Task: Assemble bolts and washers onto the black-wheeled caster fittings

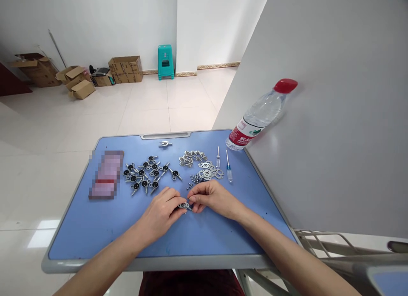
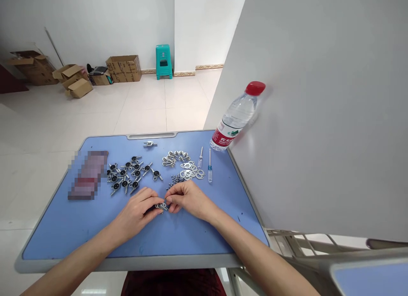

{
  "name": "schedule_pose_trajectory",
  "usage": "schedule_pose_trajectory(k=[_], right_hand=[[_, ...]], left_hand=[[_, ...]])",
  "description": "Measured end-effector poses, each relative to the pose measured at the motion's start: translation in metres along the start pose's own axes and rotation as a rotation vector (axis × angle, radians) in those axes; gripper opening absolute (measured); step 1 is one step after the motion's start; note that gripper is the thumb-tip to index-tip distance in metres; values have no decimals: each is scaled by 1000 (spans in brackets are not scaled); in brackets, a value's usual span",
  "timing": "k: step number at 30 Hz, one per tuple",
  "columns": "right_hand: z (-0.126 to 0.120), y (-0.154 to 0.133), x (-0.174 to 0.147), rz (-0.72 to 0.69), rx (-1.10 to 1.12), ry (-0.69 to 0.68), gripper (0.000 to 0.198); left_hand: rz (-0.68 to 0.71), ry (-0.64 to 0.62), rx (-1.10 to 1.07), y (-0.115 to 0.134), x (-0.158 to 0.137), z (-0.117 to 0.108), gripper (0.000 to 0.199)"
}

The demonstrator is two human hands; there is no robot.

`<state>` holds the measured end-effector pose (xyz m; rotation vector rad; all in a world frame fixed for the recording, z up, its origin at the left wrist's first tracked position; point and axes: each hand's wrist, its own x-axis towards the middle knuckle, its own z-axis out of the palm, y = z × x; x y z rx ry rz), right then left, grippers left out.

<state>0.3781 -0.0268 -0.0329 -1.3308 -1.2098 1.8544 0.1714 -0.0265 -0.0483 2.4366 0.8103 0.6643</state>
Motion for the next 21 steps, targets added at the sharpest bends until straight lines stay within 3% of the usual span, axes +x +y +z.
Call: schedule_pose_trajectory(k=[10, 12, 17, 21], right_hand=[[4, 2, -4, -51, -128, -11, 12], [5, 1, -7, -147, -251, -6, 9], [5, 3, -10, -545, -687, 29, 17], [2, 8, -9, -727, -842, 2, 21]], left_hand=[[-24, -10, 16, 1, -1, 0, 10], [-27, -14, 15, 1, -2, 0, 11], [-39, -13, 11, 2, -1, -1, 8], [-45, -12, 13, 3, 0, -1, 6]])
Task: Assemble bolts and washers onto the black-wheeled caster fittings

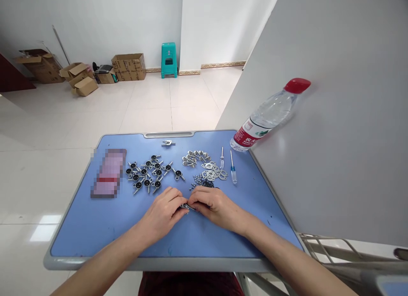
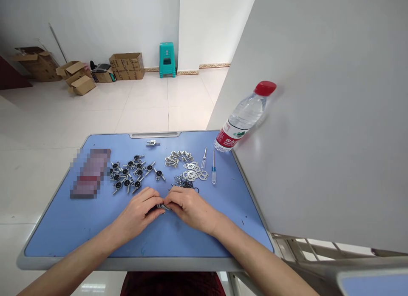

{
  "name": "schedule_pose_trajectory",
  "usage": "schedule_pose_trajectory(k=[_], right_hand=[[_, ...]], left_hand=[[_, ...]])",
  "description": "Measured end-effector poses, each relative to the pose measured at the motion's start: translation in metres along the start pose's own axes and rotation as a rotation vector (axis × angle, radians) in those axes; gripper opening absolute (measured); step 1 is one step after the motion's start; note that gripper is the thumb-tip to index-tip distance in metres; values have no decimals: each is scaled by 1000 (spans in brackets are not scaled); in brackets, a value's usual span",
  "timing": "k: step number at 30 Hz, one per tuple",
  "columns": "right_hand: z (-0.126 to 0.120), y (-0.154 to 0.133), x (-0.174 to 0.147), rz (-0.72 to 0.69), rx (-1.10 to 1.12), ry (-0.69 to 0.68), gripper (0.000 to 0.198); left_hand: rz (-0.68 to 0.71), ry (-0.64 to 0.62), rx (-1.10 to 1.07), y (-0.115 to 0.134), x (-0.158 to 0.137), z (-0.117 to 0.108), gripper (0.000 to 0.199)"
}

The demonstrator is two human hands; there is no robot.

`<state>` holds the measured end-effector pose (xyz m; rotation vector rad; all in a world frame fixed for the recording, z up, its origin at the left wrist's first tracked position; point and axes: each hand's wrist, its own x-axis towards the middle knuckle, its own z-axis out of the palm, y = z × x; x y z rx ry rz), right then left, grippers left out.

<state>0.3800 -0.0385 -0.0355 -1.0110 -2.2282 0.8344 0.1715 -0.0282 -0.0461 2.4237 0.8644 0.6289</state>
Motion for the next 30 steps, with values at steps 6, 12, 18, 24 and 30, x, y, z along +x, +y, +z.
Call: schedule_pose_trajectory(k=[6, 12, 18, 24, 30], right_hand=[[0, 1, -1, -84, -114, 12, 21], [2, 2, -1, -32, -68, 23, 18], [-5, -5, 1, 190, 9, 9, 19], [-16, -14, 4, 377, 45, -106, 12], [-11, -14, 5, 368, 84, -53, 10]], left_hand=[[-10, 18, -8, 2, 0, 1, 6], [-42, 58, -17, 7, 3, 3, 8], [-52, 53, -34, 9, 6, 3, 12], [-65, 40, -54, 10, 7, 3, 12], [-68, 33, -48, 10, 7, 3, 12]])
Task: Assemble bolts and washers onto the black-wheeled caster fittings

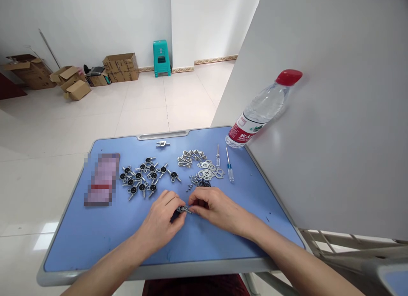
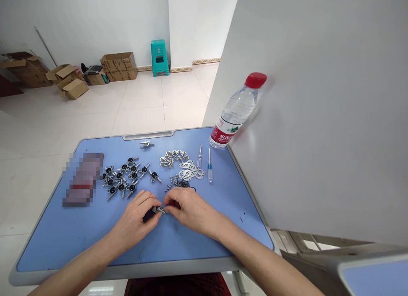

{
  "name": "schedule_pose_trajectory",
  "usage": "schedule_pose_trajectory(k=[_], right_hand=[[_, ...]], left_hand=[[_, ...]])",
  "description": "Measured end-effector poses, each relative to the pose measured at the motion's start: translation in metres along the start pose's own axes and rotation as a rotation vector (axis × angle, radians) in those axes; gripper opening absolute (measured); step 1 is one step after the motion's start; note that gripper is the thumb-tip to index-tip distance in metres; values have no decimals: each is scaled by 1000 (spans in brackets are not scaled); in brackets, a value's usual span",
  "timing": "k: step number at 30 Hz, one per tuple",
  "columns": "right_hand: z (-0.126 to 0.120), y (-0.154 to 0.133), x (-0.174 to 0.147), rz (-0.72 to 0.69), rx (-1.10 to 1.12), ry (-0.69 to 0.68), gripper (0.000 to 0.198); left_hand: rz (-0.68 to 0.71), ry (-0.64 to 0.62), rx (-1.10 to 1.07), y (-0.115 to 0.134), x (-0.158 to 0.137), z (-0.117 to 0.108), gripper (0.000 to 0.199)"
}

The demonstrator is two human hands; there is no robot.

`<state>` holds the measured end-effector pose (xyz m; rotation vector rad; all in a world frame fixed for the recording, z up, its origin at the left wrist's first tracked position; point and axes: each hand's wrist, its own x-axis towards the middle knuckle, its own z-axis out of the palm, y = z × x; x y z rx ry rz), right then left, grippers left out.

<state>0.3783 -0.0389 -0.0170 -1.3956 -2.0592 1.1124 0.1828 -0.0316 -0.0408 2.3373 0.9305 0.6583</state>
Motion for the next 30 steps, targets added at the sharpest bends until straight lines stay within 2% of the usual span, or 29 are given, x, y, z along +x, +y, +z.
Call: schedule_pose_trajectory(k=[13, 24, 30], right_hand=[[2, -1, 5, 119, 79, -24, 15], [-1, -4, 3, 98, 89, 7, 17], [-1, -4, 3, 110, 126, -22, 13]], left_hand=[[13, -2, 18, -2, -1, 0, 10], [23, -5, 34, 0, 0, -3, 11], [22, -8, 32, -1, 0, -2, 13]])
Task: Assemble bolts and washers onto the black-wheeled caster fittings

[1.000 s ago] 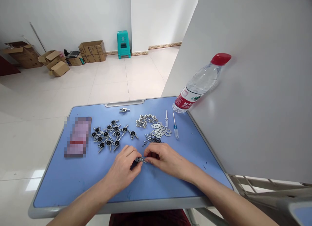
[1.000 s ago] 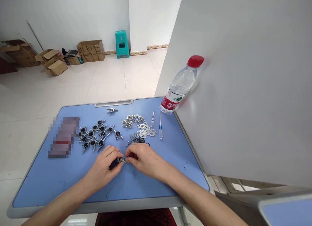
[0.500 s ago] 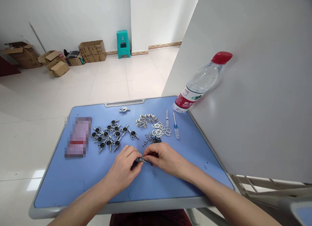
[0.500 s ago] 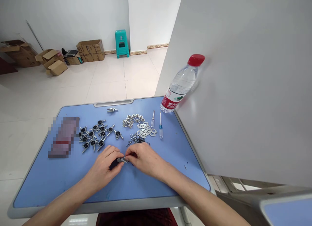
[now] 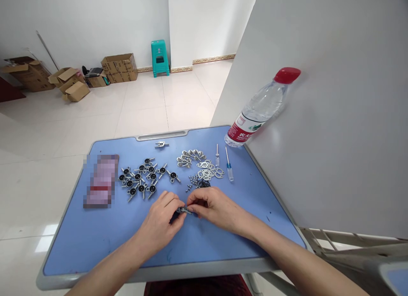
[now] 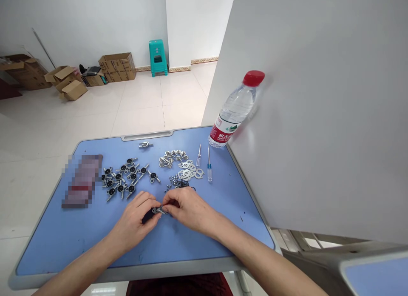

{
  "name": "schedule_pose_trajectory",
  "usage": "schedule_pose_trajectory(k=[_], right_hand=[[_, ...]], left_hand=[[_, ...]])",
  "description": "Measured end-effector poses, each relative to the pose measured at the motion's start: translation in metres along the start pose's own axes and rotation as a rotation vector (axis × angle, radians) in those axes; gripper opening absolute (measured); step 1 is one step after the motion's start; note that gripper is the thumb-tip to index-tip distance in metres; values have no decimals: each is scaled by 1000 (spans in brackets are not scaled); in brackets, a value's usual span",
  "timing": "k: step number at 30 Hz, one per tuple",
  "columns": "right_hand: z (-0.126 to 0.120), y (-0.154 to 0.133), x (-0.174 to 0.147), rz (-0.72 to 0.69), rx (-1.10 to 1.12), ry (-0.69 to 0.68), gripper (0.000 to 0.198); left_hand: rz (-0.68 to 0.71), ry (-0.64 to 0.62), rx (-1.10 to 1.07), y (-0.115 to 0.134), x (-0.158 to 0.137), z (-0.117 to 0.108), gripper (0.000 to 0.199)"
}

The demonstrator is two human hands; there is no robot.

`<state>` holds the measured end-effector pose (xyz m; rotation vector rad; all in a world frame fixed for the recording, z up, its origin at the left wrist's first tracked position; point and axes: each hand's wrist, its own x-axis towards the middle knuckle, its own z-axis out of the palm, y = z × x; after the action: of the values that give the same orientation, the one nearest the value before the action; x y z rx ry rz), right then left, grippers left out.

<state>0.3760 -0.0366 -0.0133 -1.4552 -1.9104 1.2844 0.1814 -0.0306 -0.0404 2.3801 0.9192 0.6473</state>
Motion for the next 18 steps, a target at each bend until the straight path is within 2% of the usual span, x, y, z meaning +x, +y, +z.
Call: schedule_pose_trajectory(k=[13, 18], right_hand=[[3, -2, 4, 98, 114, -13, 12], [5, 3, 4, 144, 297, -78, 10]], left_hand=[[2, 6, 16, 2, 0, 0, 12], [-2, 8, 3, 1, 0, 0, 11]])
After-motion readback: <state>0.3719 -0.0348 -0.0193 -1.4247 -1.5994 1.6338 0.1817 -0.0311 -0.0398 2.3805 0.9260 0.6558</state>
